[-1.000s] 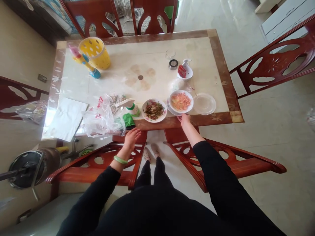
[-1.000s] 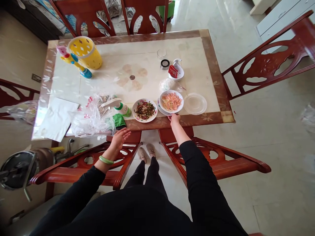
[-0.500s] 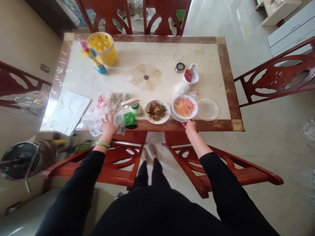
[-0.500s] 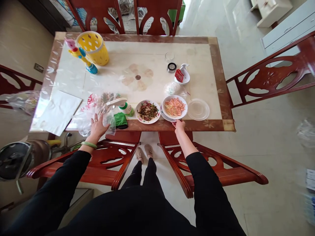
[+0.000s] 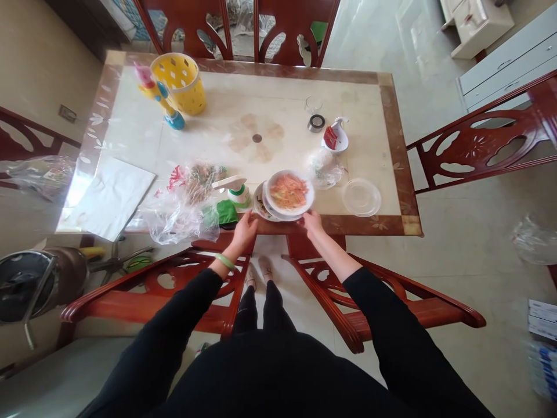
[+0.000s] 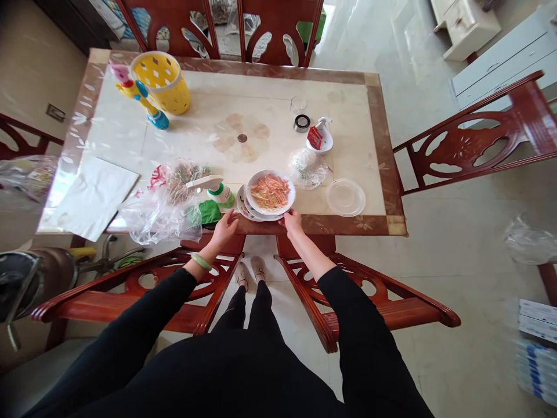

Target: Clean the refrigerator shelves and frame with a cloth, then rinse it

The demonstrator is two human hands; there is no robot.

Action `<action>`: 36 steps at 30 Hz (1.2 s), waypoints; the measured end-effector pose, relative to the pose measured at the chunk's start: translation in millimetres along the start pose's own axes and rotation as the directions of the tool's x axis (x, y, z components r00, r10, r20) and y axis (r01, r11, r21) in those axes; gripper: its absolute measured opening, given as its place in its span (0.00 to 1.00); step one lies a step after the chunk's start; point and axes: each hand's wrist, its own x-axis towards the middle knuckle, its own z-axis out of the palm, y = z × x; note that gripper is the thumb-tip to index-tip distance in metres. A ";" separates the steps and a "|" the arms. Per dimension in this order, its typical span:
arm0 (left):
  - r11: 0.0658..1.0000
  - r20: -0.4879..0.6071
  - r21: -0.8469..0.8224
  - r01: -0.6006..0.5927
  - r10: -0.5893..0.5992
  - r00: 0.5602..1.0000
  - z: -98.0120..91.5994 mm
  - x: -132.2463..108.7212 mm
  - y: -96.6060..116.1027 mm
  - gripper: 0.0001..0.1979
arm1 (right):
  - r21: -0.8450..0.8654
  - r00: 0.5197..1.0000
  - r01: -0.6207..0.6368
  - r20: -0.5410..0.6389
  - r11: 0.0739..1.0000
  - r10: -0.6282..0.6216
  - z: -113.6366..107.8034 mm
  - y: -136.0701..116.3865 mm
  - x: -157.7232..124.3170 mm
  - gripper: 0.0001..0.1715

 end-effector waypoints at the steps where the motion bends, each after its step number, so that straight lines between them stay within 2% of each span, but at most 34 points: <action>1: 0.999 0.000 -0.030 0.042 -0.042 0.999 8.1 11.9 -1.6 0.27 | -0.024 1.000 -0.003 0.009 1.000 0.003 6.7 1.1 0.4 0.13; 5: 0.981 -0.014 -0.111 0.160 -0.163 0.987 21.9 46.3 -5.0 0.29 | -0.133 1.000 -0.009 0.026 0.991 0.012 25.7 5.5 4.7 0.14; 9: 0.972 -0.037 -0.143 0.184 -0.191 0.981 20.6 51.2 -3.4 0.28 | -0.254 0.998 0.017 0.060 0.967 -0.002 30.4 4.8 11.5 0.13; 13: 0.970 -0.040 -0.176 0.165 -0.174 0.984 18.3 45.3 1.4 0.25 | -0.376 0.990 0.042 0.144 0.925 0.013 22.0 -6.3 17.3 0.11; 16: 0.966 -0.033 -0.199 0.165 -0.175 0.984 18.6 44.0 4.6 0.27 | -0.445 0.982 0.064 0.189 0.893 0.024 11.6 -15.0 17.9 0.14; 21: 0.963 -0.033 -0.198 0.183 -0.194 0.981 17.2 42.0 3.7 0.31 | -0.420 0.984 0.072 0.177 0.905 0.004 -12.7 -17.4 18.3 0.18; 23: 0.965 -0.038 -0.182 0.187 -0.197 0.980 11.8 37.4 -1.2 0.30 | -0.350 0.994 0.051 0.113 0.935 -0.012 -30.3 -18.0 22.9 0.15; 25: 0.968 -0.058 -0.154 0.197 -0.207 0.977 2.4 30.5 -9.1 0.23 | -0.252 1.000 0.016 0.008 0.967 -0.014 -53.1 -20.3 30.2 0.13; 28: 0.968 -0.120 -0.085 0.236 -0.245 0.962 -18.5 19.1 -23.2 0.13 | -0.108 0.989 -0.032 -0.144 0.994 0.017 -88.5 -25.0 41.5 0.13; 30: 0.965 -0.186 -0.023 0.261 -0.261 0.947 -34.3 13.5 -30.6 0.12 | -0.050 0.980 -0.046 -0.196 0.998 0.036 -104.1 -27.3 46.1 0.11; 33: 0.962 -0.301 0.089 0.257 -0.220 0.928 -54.8 10.5 -34.4 0.12 | -0.021 0.981 -0.049 -0.189 0.999 0.044 -105.1 -28.3 47.4 0.07; 36: 0.953 -0.356 0.212 0.218 -0.132 0.925 -66.5 11.8 -30.7 0.19 | -0.046 0.995 -0.053 -0.086 0.998 0.049 -81.0 -27.3 43.7 0.03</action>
